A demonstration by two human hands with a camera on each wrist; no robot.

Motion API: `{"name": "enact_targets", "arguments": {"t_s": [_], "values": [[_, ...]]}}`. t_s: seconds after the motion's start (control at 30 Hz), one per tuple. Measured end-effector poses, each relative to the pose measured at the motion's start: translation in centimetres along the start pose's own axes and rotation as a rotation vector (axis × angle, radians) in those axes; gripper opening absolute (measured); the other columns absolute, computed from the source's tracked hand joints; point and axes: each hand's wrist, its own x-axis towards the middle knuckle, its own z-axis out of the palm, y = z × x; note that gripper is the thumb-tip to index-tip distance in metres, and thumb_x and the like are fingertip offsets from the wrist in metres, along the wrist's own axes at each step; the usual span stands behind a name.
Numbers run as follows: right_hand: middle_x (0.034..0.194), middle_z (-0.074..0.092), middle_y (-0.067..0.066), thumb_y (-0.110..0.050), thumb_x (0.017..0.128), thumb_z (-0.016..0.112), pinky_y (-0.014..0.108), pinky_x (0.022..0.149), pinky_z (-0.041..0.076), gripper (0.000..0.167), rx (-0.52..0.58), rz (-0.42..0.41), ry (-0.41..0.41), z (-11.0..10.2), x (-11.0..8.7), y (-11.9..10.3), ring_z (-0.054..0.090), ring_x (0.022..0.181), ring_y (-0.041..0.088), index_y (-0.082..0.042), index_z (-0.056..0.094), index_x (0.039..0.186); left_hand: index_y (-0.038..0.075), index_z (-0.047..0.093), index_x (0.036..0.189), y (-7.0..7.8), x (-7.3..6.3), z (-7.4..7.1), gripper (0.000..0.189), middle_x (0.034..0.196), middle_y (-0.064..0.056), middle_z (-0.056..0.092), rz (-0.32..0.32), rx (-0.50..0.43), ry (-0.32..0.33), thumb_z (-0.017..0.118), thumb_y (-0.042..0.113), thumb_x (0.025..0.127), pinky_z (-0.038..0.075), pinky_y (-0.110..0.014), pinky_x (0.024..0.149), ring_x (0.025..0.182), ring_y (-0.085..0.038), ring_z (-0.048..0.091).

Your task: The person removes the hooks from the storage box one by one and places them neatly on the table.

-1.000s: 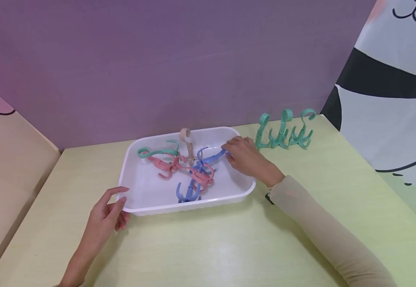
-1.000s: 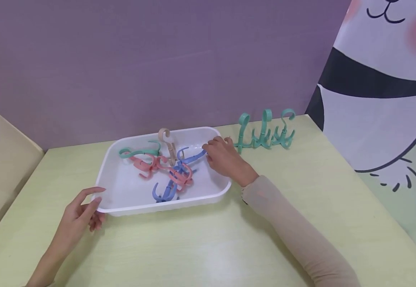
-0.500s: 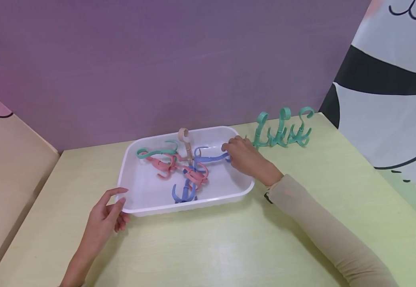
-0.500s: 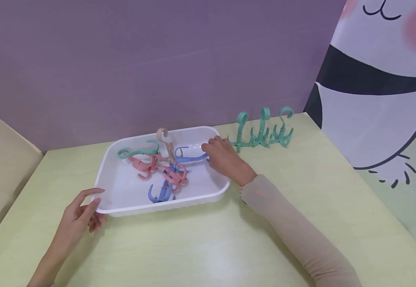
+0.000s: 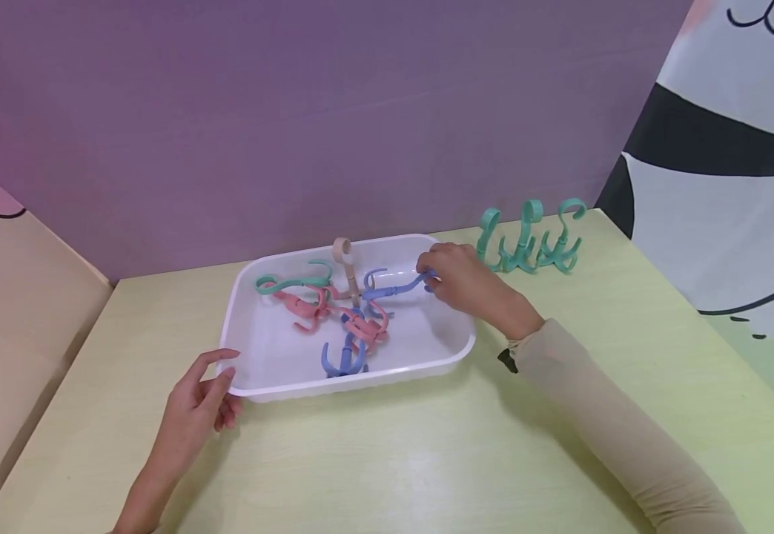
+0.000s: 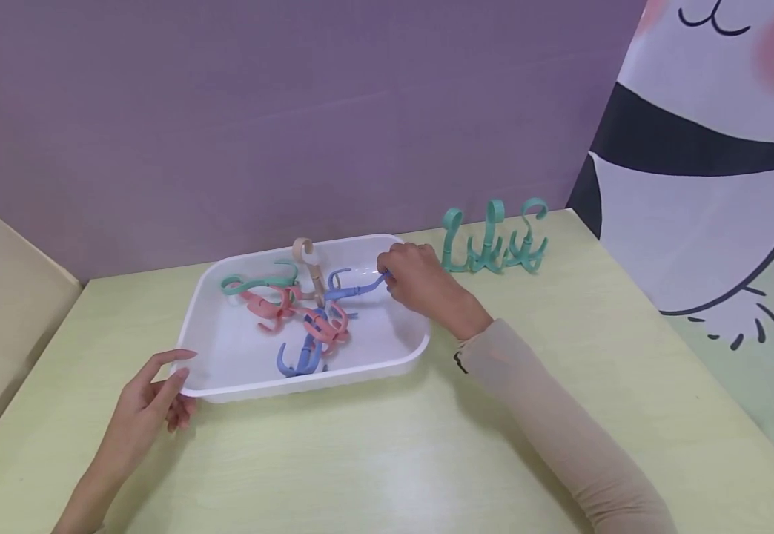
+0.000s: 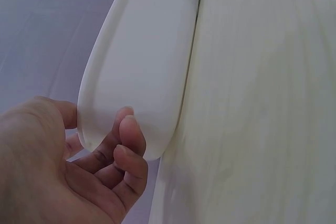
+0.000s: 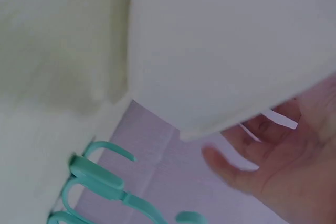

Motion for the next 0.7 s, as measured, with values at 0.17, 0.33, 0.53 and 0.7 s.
{"name": "enact_targets", "arguments": {"t_s": [0.17,0.33,0.53,0.7], "values": [[0.095,0.069,0.010,-0.002,0.089,0.071,0.037,0.078,0.058,0.015,0.053,0.001,-0.001,-1.0,-0.2,-0.3,0.066,0.086,0.024,-0.001,0.073,0.104,0.008,0.050,0.133,0.1,0.0,0.0,0.030,0.067,-0.023,0.060,-0.001,0.003,-0.001,0.050,0.023,0.106,0.048,-0.032,0.042,0.048,-0.027,0.057],[0.097,0.070,0.011,-0.003,0.090,0.071,0.037,0.077,0.059,0.016,0.051,0.002,0.021,-1.9,-0.2,-0.7,0.067,0.087,0.025,-0.001,0.074,0.105,0.008,0.050,0.132,0.0,0.1,0.0,0.029,0.067,-0.022,0.060,0.019,0.020,0.003,0.049,0.023,0.107,0.048,-0.032,0.041,0.047,-0.027,0.056],[0.100,0.070,0.011,-0.003,0.091,0.070,0.036,0.077,0.058,0.017,0.059,-0.015,0.052,-2.5,-0.3,-1.1,0.066,0.088,0.025,-0.001,0.074,0.108,0.009,0.051,0.132,0.1,0.0,0.0,0.029,0.067,-0.021,0.060,0.020,0.036,0.005,0.049,0.023,0.107,0.048,-0.032,0.041,0.047,-0.026,0.056],[0.101,0.070,0.012,-0.002,0.091,0.069,0.037,0.077,0.058,0.018,0.067,-0.032,0.067,-3.3,-0.6,-1.3,0.067,0.089,0.026,0.000,0.073,0.108,0.009,0.050,0.132,0.2,0.0,0.0,0.029,0.067,-0.021,0.060,0.015,0.040,0.003,0.048,0.023,0.107,0.048,-0.031,0.042,0.047,-0.026,0.056]]}}
